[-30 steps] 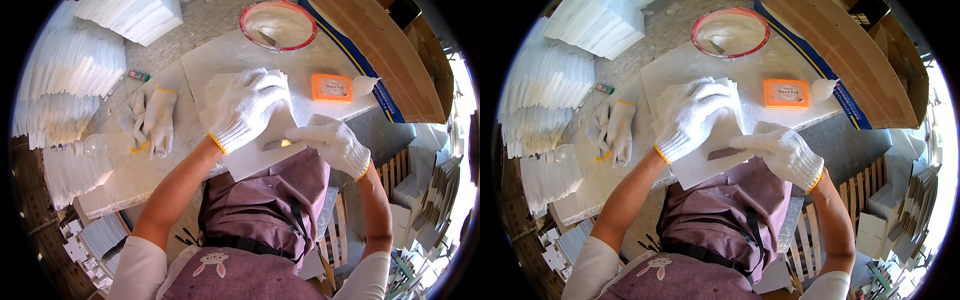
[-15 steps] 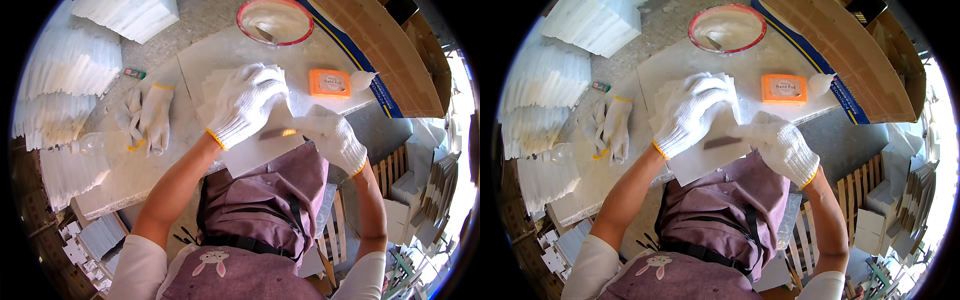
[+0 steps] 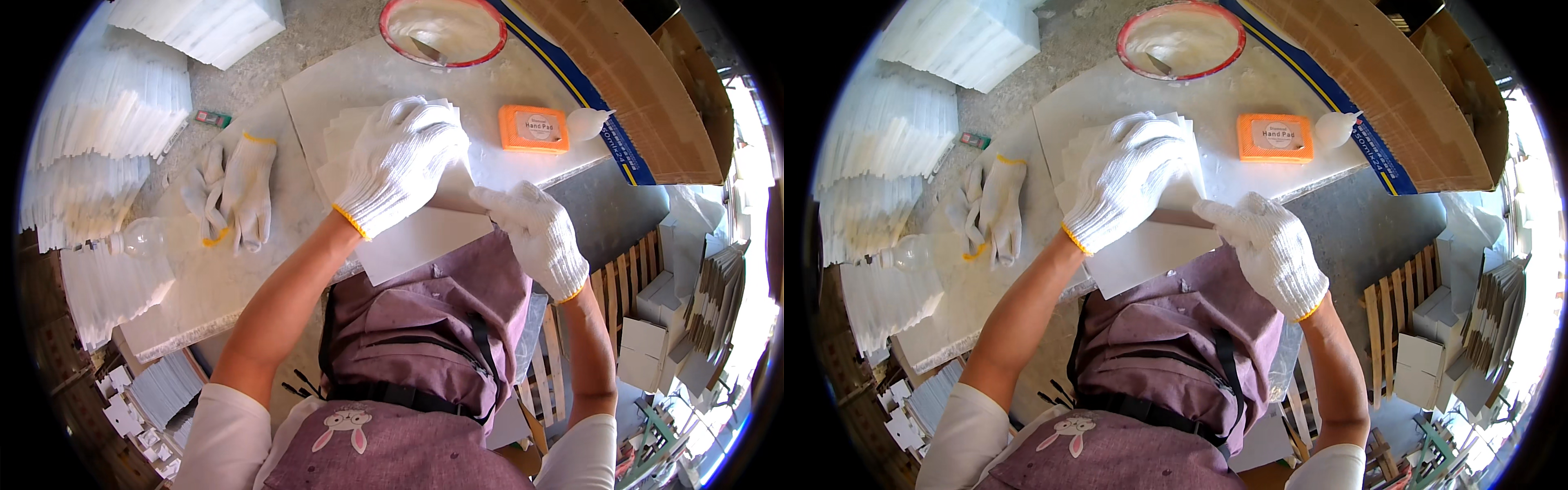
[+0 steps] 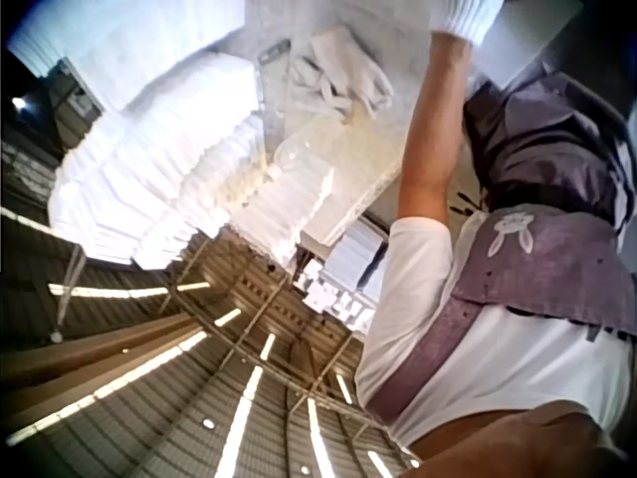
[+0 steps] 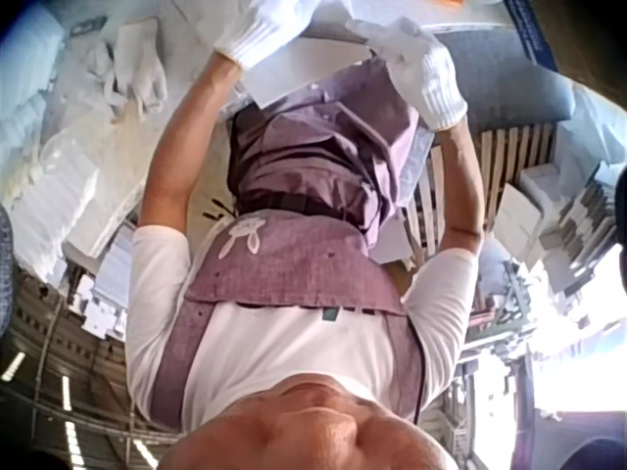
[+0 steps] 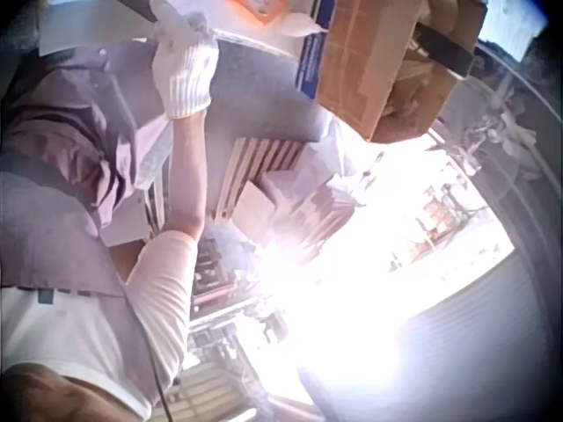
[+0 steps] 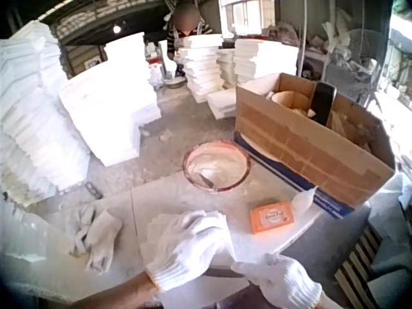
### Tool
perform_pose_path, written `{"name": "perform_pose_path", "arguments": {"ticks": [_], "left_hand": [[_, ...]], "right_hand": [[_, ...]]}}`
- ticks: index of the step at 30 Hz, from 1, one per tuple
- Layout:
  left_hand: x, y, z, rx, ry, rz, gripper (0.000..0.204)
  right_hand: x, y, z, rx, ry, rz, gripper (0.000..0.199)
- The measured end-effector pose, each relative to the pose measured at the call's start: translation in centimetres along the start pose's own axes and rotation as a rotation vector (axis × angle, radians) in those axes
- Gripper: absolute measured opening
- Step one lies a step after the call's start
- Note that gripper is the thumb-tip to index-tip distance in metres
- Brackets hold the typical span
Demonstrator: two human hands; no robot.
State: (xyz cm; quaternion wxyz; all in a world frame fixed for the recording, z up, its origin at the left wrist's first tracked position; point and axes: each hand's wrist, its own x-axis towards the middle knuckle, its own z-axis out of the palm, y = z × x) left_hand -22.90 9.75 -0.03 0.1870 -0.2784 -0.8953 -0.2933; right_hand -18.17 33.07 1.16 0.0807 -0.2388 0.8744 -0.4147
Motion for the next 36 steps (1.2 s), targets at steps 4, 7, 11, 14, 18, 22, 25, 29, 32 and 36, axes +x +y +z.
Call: {"name": "perform_pose_path", "arguments": {"ticks": [4,7,11,14,18,22,25,29,32,36], "left_hand": [[0.0,-0.3,0.6,0.057,0.018,0.015,0.013],[-0.2,-0.6,0.8,0.029,0.029,0.014,0.013],[0.3,0.2,0.1,0.044,-0.023,-0.015,0.017],[0.1,0.0,0.4,0.068,-0.012,-0.009,0.017],[-0.3,-0.7,0.8,0.049,-0.009,0.023,0.017],[-0.1,-0.1,0.5,0.057,-0.09,-0.011,0.02],[-0.1,0.0,0.2,0.071,-0.104,-0.014,0.019],[-0.1,0.0,0.1,0.078,-0.086,-0.002,0.017],[-0.2,-0.4,0.7,0.092,-0.057,0.017,0.016],[-0.4,-0.6,1.1,0.088,-0.014,0.013,0.017]], "right_hand": [[-0.9,-0.6,0.4,-0.024,0.028,-0.01,0.043],[-0.3,-0.4,-0.2,-0.045,-0.025,-0.013,0.043],[-0.3,-0.5,0.7,-0.019,0.112,0.004,0.04],[-2.2,-1.0,1.8,0.009,0.185,0.066,0.035],[-2.9,-1.5,2.3,0.012,0.221,0.115,0.036],[-2.5,-1.3,2.5,0.033,0.276,0.147,0.037],[-3.0,-1.9,3.4,0.031,0.323,0.191,0.037],[-4.0,-2.4,4.1,-0.006,0.34,0.181,0.04],[-3.2,-2.3,3.4,-0.01,0.315,0.177,0.041],[-2.8,-2.3,3.5,0.015,0.33,0.199,0.037]]}}
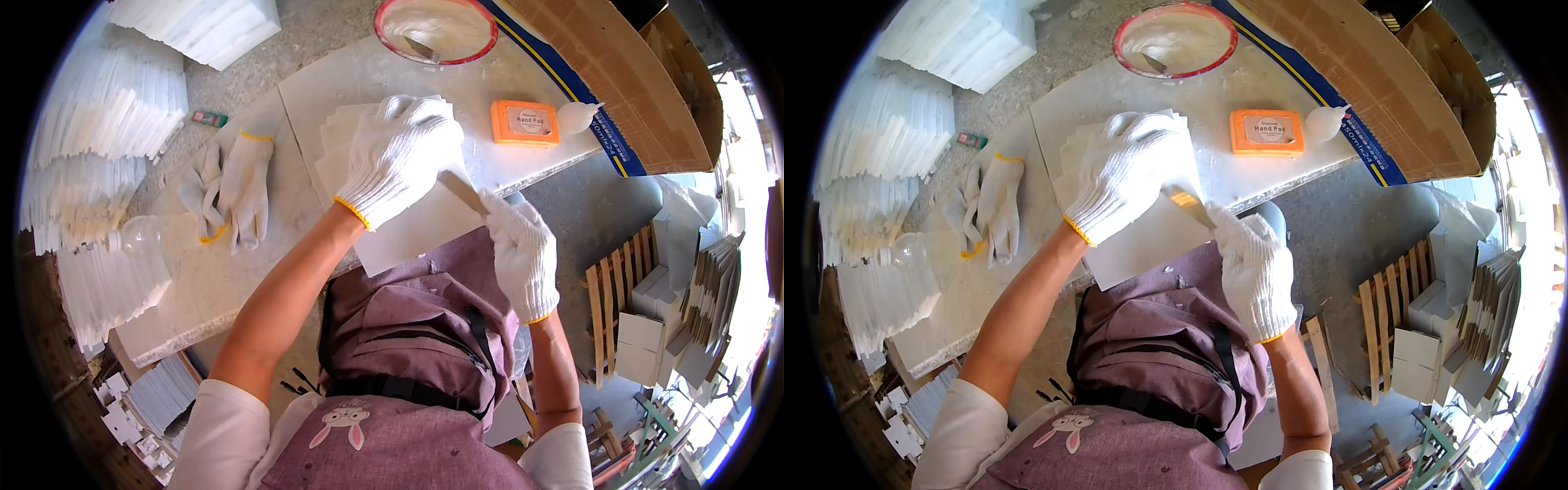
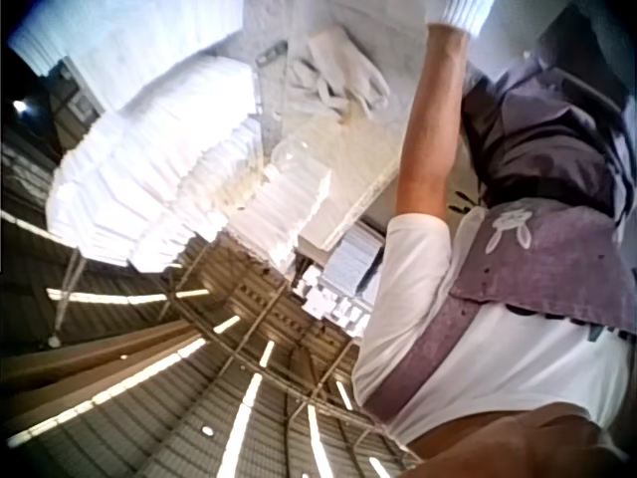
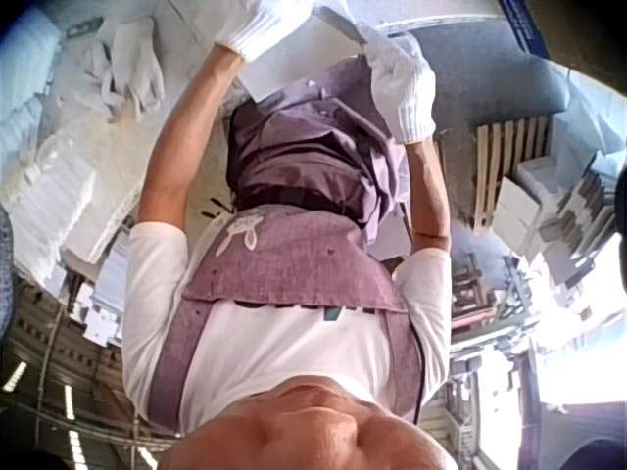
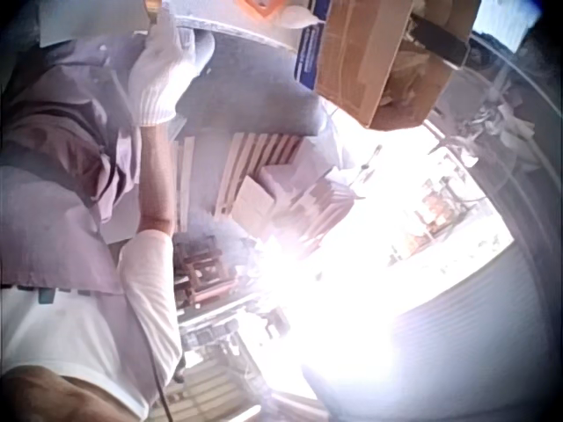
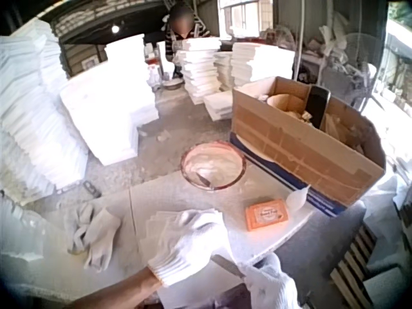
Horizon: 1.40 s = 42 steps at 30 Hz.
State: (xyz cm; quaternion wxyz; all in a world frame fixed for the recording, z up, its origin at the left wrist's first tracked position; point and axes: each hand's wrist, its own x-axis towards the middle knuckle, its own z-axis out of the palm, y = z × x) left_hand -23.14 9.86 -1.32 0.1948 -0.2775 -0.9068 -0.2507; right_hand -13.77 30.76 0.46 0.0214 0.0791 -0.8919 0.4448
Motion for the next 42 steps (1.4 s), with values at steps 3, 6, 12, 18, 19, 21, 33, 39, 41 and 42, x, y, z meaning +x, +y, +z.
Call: {"name": "perform_pose_path", "arguments": {"ticks": [3,6,12,18,19,21,33,39,41,42], "left_hand": [[0.3,0.2,-0.3,-0.02,-0.005,0.0,0.017],[-0.1,0.0,-0.2,-0.007,-0.038,0.015,0.017],[0.3,0.2,-0.5,0.047,-0.045,0.058,0.017],[0.3,0.3,-0.3,-0.046,-0.002,0.003,0.015],[0.4,0.4,-0.3,-0.031,-0.01,-0.008,0.016],[0.0,0.5,-0.5,0.008,-0.037,-0.047,0.016],[0.1,0.5,-0.3,-0.021,-0.022,-0.022,0.016],[0.4,0.0,-0.1,-0.038,-0.009,0.075,0.016],[0.2,0.2,-0.2,-0.015,-0.025,0.033,0.016],[0.2,0.3,-0.3,-0.002,-0.03,0.009,0.017]], "right_hand": [[-1.4,-0.5,0.5,-0.012,0.033,0.041,0.035],[-1.8,-0.7,0.5,-0.037,0.042,0.005,0.035],[-0.6,-0.4,0.5,0.048,0.034,0.041,0.033],[-2.0,-1.9,0.8,0.098,-0.027,0.112,0.034],[-2.9,-1.9,1.1,0.09,-0.04,0.026,0.035],[-3.7,-2.3,0.8,0.084,-0.081,-0.043,0.039],[2.4,1.7,-2.3,0.134,-0.265,-0.123,0.037],[3.1,1.5,-1.7,0.129,-0.264,-0.126,0.038],[2.8,1.4,-1.8,0.139,-0.274,-0.115,0.038],[2.0,1.2,-2.2,0.126,-0.291,-0.108,0.038]]}}
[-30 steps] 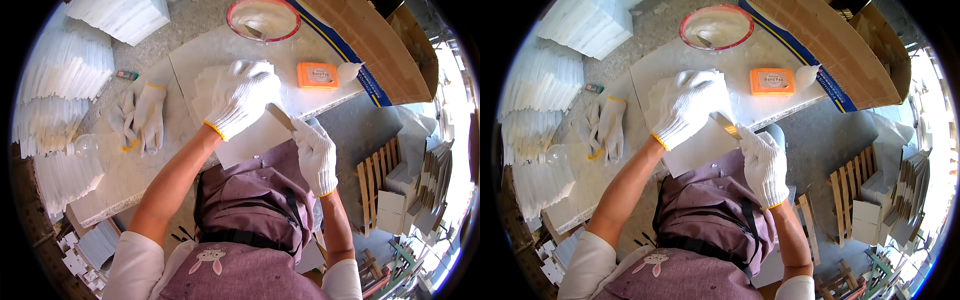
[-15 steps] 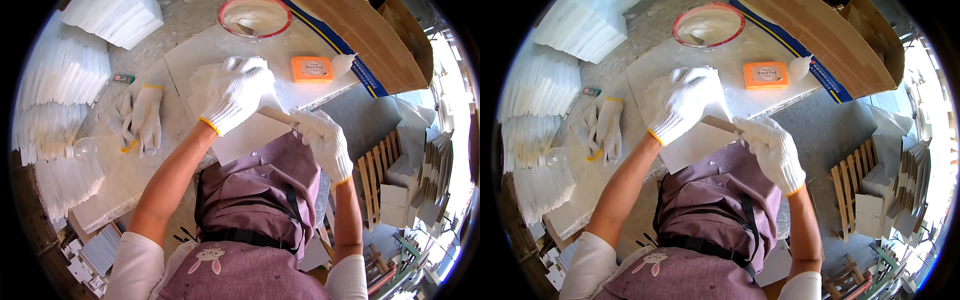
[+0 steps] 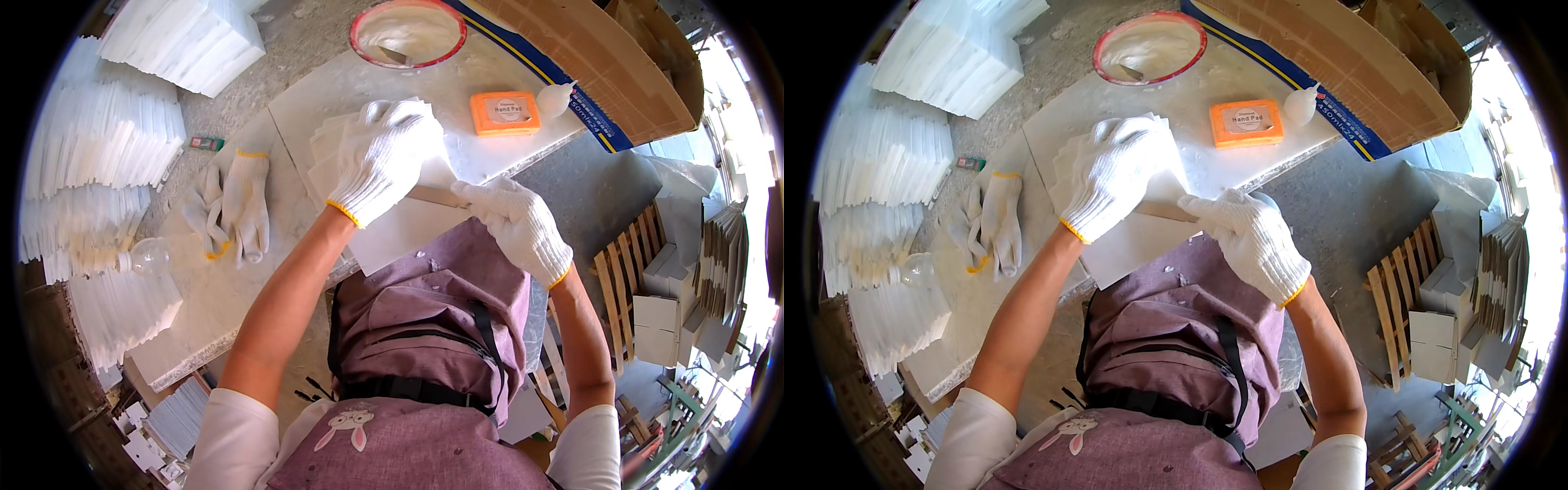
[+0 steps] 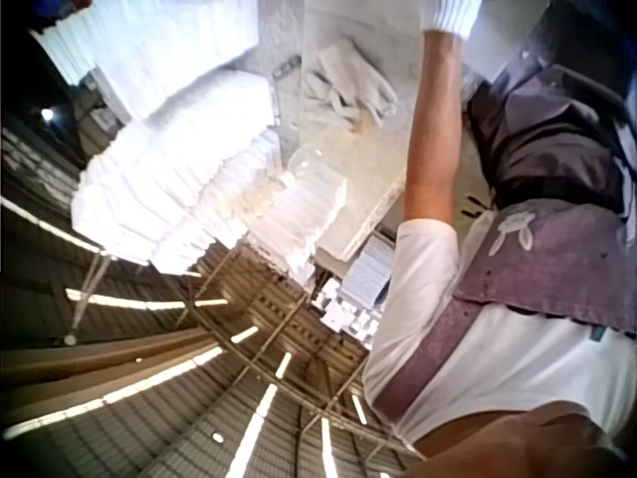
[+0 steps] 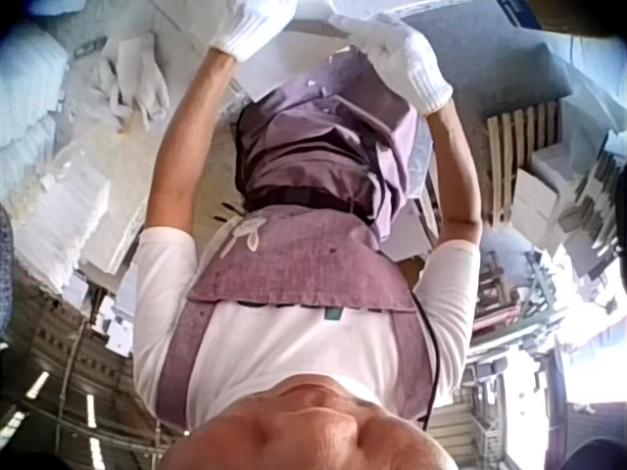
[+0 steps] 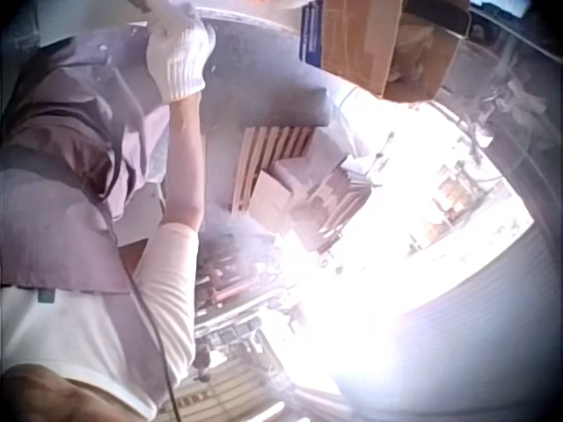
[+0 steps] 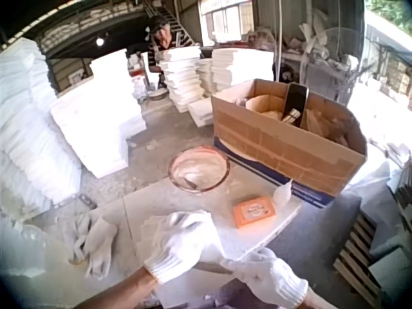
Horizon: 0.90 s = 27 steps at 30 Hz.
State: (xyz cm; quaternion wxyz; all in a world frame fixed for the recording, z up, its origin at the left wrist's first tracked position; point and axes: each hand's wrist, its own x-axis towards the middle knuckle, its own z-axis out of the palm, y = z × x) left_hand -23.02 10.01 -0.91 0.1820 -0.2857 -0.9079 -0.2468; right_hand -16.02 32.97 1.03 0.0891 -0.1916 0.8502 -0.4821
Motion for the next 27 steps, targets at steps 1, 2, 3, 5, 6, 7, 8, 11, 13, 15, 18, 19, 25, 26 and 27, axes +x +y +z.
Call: {"name": "perform_pose_path", "arguments": {"ticks": [1,2,3,5,6,7,8,11,13,15,18,19,25,26,27], "left_hand": [[-0.1,0.0,0.0,-0.015,-0.011,-0.002,0.018],[0.0,-0.1,-0.1,-0.03,-0.019,0.001,0.019],[0.0,-0.2,-0.1,-0.045,-0.029,0.0,0.02],[-0.1,0.0,-0.2,-0.068,-0.032,-0.046,0.022],[-0.2,0.0,-0.3,-0.079,-0.036,-0.07,0.023],[-0.3,-0.3,-0.3,-0.077,-0.032,-0.048,0.024],[-0.3,-0.8,-0.1,-0.076,-0.03,-0.021,0.025],[-0.6,-0.4,0.1,-0.3,0.029,-0.064,0.028],[-0.9,1.3,-0.8,-0.33,0.072,-0.092,0.029],[-2.0,5.1,-3.0,-0.171,0.099,-0.078,0.029],[-5.8,11.6,-4.1,-1.082,0.128,-0.643,0.043],[-6.2,12.1,-5.1,-0.812,-0.161,-0.652,0.045],[-8.0,13.5,-5.8,-0.748,-0.401,-0.477,0.014],[-7.8,13.2,-6.1,-0.669,-0.439,-0.404,0.014],[-7.4,12.8,-6.5,-0.589,-0.477,-0.33,0.014]], "right_hand": [[-1.0,-0.3,-0.1,-0.01,-0.016,0.011,0.038],[-2.1,-0.4,-0.3,0.0,-0.051,0.0,0.038],[-3.7,-0.3,-0.5,0.012,-0.09,-0.01,0.038],[-7.1,-0.1,-0.3,0.141,-0.083,0.111,0.039],[-9.0,0.3,0.3,0.262,-0.035,0.24,0.04],[-10.4,0.4,0.8,0.382,0.013,0.368,0.042],[-11.4,0.0,1.3,0.537,0.099,0.472,0.044],[-13.9,-0.2,4.0,1.082,0.356,0.604,0.053],[-14.3,-0.3,5.7,1.293,0.468,0.506,0.061],[-13.7,-1.0,6.7,1.34,0.519,0.403,0.066],[-12.5,-2.7,6.6,1.31,0.424,0.457,0.066],[-11.9,-3.7,6.0,1.279,0.391,0.516,0.066],[-11.4,-3.7,4.5,0.598,0.02,0.467,0.04],[-11.7,-3.3,4.4,0.461,-0.018,0.408,0.034],[-11.4,-3.8,3.9,0.288,0.109,0.361,0.021]]}}
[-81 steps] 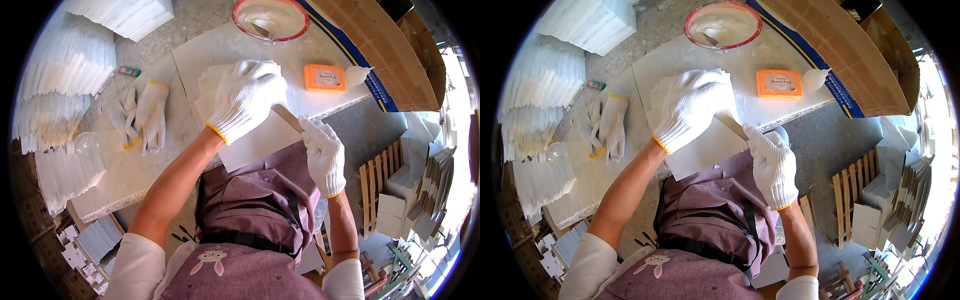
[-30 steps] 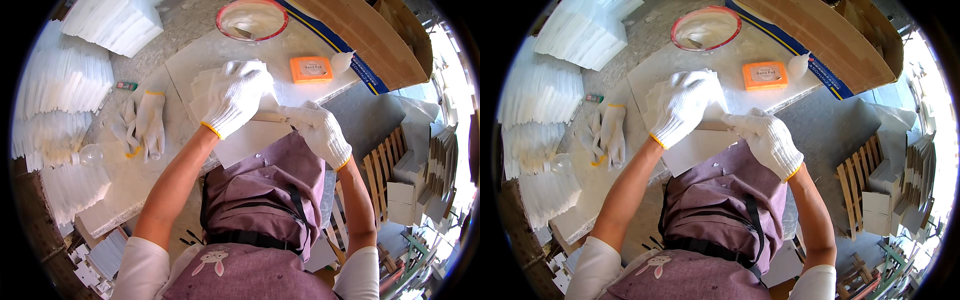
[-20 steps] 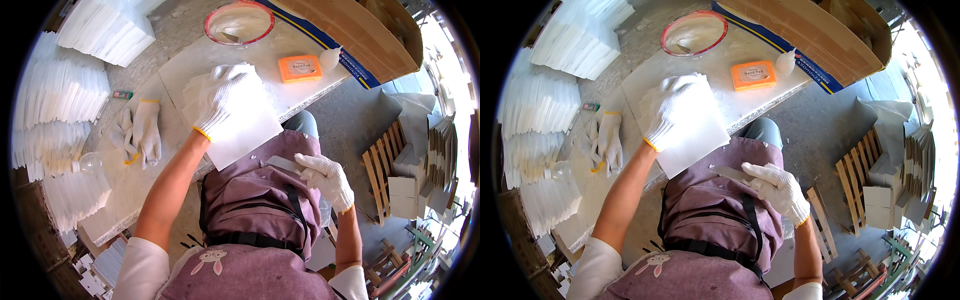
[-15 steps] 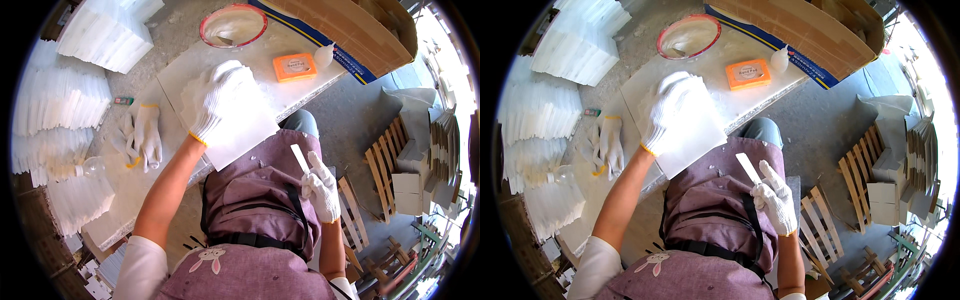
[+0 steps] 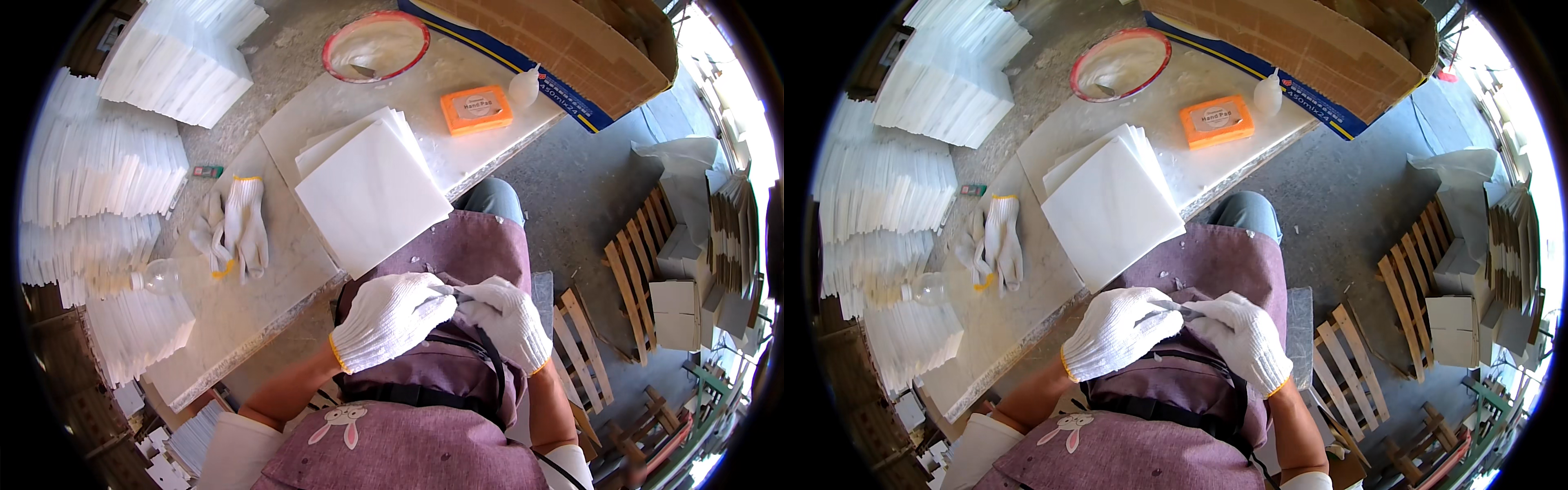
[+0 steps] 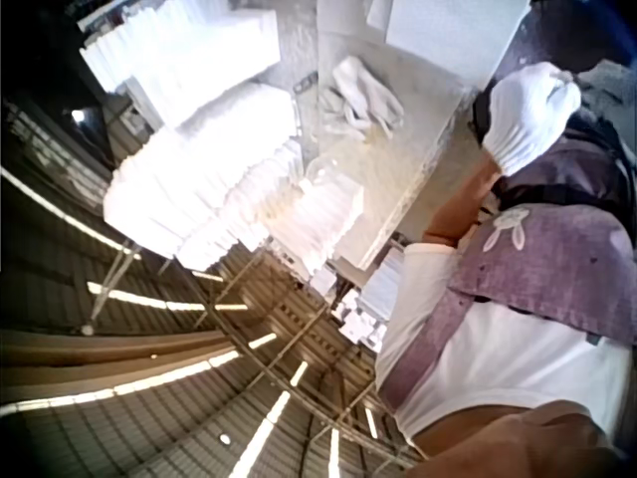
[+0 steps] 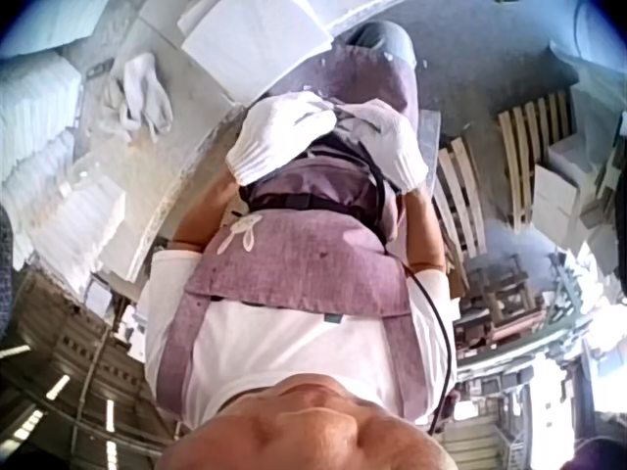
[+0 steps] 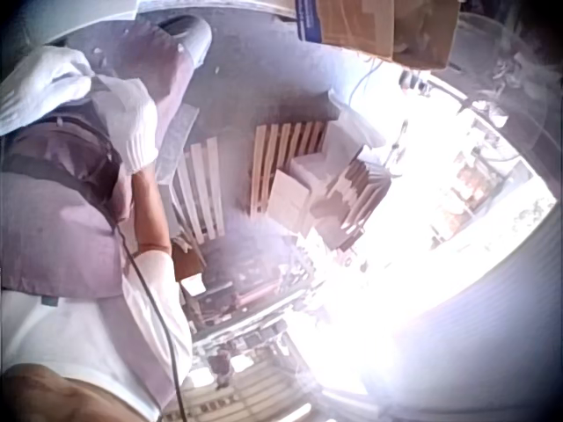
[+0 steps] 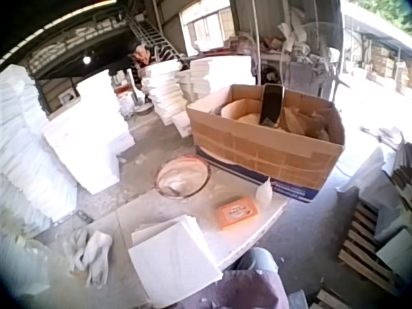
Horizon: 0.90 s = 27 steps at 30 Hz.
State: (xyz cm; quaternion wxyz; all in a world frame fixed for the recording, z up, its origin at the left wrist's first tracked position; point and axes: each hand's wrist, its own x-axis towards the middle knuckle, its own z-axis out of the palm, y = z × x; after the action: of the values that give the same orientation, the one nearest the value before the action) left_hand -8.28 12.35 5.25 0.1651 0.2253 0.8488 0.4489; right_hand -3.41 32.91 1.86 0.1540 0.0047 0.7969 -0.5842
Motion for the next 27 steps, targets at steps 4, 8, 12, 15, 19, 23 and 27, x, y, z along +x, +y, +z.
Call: {"name": "perform_pose_path", "arguments": {"ticks": [4,8,12,15,19,23,27], "left_hand": [[1.5,-1.2,-2.1,0.177,0.11,0.035,0.022],[4.9,-3.5,-4.2,0.681,0.245,0.139,0.039],[3.6,-2.1,-2.8,0.608,-0.031,0.204,0.049],[2.3,-1.3,-3.6,-0.058,-0.423,0.202,0.029],[3.6,-3.9,-5.5,0.32,0.327,0.232,0.031],[5.9,-7.5,-7.2,0.734,0.448,0.185,0.034],[5.4,-8.6,-6.9,0.724,0.43,0.165,0.039]], "right_hand": [[-0.7,2.3,-1.2,-0.294,0.247,-0.108,0.018],[-1.6,3.1,-0.8,0.081,0.161,0.142,0.02],[-1.3,1.7,0.1,0.375,0.217,0.28,0.019],[0.4,2.2,-0.7,0.534,0.298,0.234,0.02],[4.6,0.7,-2.4,0.377,0.184,0.111,0.034],[10.4,-0.2,-3.4,0.031,0.027,-0.187,0.032],[12.6,-1.2,-2.7,-0.214,-0.035,-0.286,0.028]]}}
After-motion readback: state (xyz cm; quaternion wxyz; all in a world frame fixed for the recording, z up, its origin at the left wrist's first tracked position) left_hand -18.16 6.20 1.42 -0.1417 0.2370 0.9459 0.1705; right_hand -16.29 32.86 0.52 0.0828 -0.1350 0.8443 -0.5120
